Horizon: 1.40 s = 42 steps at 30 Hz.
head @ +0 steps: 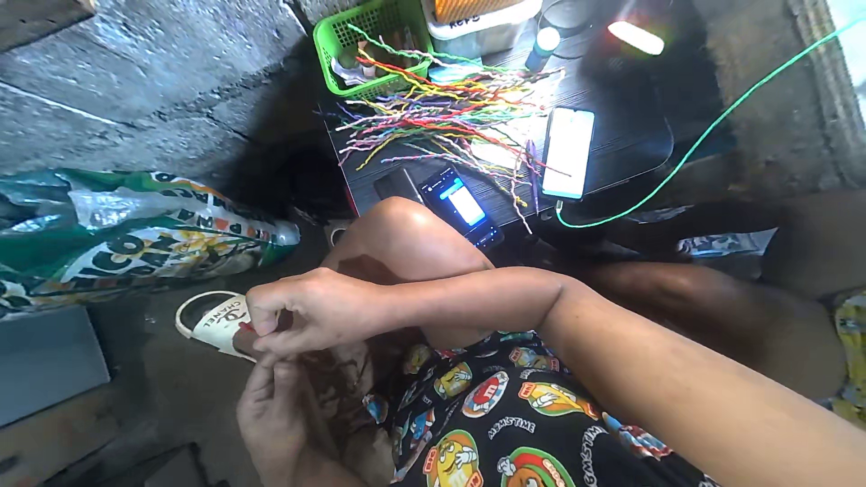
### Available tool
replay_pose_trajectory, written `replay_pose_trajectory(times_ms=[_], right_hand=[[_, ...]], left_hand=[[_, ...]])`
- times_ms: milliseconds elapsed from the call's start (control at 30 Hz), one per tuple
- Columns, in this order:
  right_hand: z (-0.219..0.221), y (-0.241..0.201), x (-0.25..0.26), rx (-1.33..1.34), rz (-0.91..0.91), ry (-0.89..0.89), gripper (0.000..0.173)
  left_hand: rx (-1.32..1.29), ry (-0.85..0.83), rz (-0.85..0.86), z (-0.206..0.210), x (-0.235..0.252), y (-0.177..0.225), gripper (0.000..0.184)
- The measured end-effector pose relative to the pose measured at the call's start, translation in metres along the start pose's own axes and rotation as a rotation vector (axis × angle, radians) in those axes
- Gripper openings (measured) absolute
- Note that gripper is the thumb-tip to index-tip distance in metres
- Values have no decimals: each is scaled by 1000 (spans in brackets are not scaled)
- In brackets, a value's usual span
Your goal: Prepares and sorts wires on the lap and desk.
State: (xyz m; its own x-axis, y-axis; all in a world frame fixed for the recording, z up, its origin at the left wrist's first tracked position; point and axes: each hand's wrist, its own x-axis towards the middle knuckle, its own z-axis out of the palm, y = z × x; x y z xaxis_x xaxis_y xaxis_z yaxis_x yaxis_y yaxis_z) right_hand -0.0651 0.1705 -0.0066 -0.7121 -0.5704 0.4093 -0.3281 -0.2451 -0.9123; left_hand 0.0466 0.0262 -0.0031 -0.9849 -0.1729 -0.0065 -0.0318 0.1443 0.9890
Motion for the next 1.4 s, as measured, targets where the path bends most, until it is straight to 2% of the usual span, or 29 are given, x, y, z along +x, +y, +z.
replay_pose_trajectory(times_ms=[167, 333, 533, 600, 733, 867, 1033, 1133, 1200, 1400], right_hand=[[3, 1, 0, -12, -9, -42, 9], [3, 1, 0, -23, -2, -43, 7], [3, 2, -1, 11, -16, -76, 6], [3, 2, -1, 23, -14, -98, 7], [6, 2, -2, 29, -11, -103, 11], [5, 2, -2, 56, -3, -121, 19], [5, 3, -3, 52, 1, -122, 16], [3, 1, -1, 47, -3, -96, 16], [3, 1, -1, 60, -21, -88, 16], [6, 7, 0, 80, -87, -130, 18]], left_hand=[[3, 88, -40, 3, 1, 3, 21], [107, 131, -50, 3, 2, 3, 19], [52, -36, -29, -4, 0, -4, 10], [27, -58, -17, -6, 0, -7, 13], [43, 19, -35, -3, 0, -2, 21], [48, 41, -52, -2, 0, -1, 19], [113, 94, -53, 4, 0, 1, 21], [97, 10, 39, -4, -1, -2, 7], [70, -50, 77, -10, 0, -4, 17], [-14, -7, 11, -8, 0, -3, 7]])
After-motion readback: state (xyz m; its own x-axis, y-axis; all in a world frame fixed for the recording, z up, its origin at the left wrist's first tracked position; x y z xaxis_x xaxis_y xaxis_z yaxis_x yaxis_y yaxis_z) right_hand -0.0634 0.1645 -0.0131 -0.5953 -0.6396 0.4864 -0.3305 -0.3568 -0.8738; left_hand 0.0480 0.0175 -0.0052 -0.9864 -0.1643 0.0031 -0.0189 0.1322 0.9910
